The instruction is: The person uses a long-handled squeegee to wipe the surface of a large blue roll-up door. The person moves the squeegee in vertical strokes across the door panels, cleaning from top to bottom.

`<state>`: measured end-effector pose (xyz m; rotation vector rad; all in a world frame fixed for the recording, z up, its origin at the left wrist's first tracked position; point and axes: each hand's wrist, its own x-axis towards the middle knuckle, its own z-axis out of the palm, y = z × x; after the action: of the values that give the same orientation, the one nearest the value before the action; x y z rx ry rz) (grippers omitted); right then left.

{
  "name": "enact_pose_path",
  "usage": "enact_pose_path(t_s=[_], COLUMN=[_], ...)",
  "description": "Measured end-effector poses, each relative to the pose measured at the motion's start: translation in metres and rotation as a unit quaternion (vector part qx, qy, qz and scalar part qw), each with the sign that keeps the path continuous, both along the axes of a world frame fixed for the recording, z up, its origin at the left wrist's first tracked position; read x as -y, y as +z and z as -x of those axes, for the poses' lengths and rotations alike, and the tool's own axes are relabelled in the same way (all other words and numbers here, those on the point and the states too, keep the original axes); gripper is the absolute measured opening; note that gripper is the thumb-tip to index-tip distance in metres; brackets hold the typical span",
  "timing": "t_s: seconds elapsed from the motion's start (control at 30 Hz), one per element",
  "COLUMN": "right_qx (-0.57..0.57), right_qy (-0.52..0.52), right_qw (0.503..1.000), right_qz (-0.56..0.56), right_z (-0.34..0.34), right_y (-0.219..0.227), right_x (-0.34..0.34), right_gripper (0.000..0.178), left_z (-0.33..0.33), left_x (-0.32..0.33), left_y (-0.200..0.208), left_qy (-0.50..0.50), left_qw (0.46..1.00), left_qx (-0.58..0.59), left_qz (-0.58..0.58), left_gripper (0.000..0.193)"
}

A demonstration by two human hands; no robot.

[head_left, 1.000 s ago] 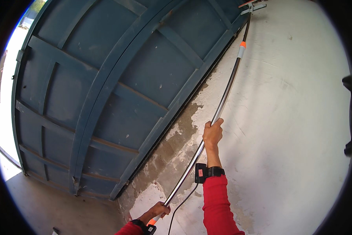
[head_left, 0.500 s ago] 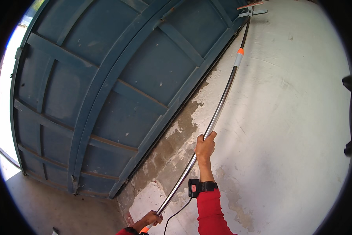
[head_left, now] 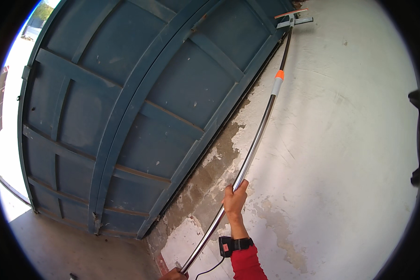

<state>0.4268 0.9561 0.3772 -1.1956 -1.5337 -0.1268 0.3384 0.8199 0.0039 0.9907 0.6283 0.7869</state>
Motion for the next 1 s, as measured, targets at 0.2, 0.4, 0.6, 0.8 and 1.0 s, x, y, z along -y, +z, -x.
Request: enact_pose_path(t_s=[0.2, 0.4, 0.6, 0.8, 1.0], right_qx=[-0.008, 0.016, -0.004, -0.013, -0.071], right_qy=[-0.026, -0.041, -0.019, 0.065, 0.174], right_qw=[0.998, 0.994, 0.999, 0.998, 0.982], right_qz=[-0.061, -0.097, -0.04, 0.009, 0.029], right_z=[0.006, 0.022, 0.024, 0.027, 0.048], right_y=[0.093, 0.201, 0.178, 0.051, -0.023], right_x=[-0.033, -0.047, -0.045, 0.002, 0.041], right_gripper=[0.031, 0.031, 0.026, 0.028, 0.026], left_z=[0.003, 0.01, 0.013, 0.031, 0.055], left_x=[-0.04, -0.074, -0.07, -0.005, 0.069], left_y=[0.081, 0.163, 0.132, 0.03, -0.032], left_qy=[-0.087, -0.057, -0.049, 0.001, 0.111], left_qw=[0.996, 0.994, 0.997, 1.0, 0.991], left_qx=[-0.002, 0.027, 0.002, -0.027, -0.079], left_qz=[0.001, -0.091, -0.059, -0.014, -0.004], left_gripper=[0.009, 0.009, 0.009, 0.01, 0.011])
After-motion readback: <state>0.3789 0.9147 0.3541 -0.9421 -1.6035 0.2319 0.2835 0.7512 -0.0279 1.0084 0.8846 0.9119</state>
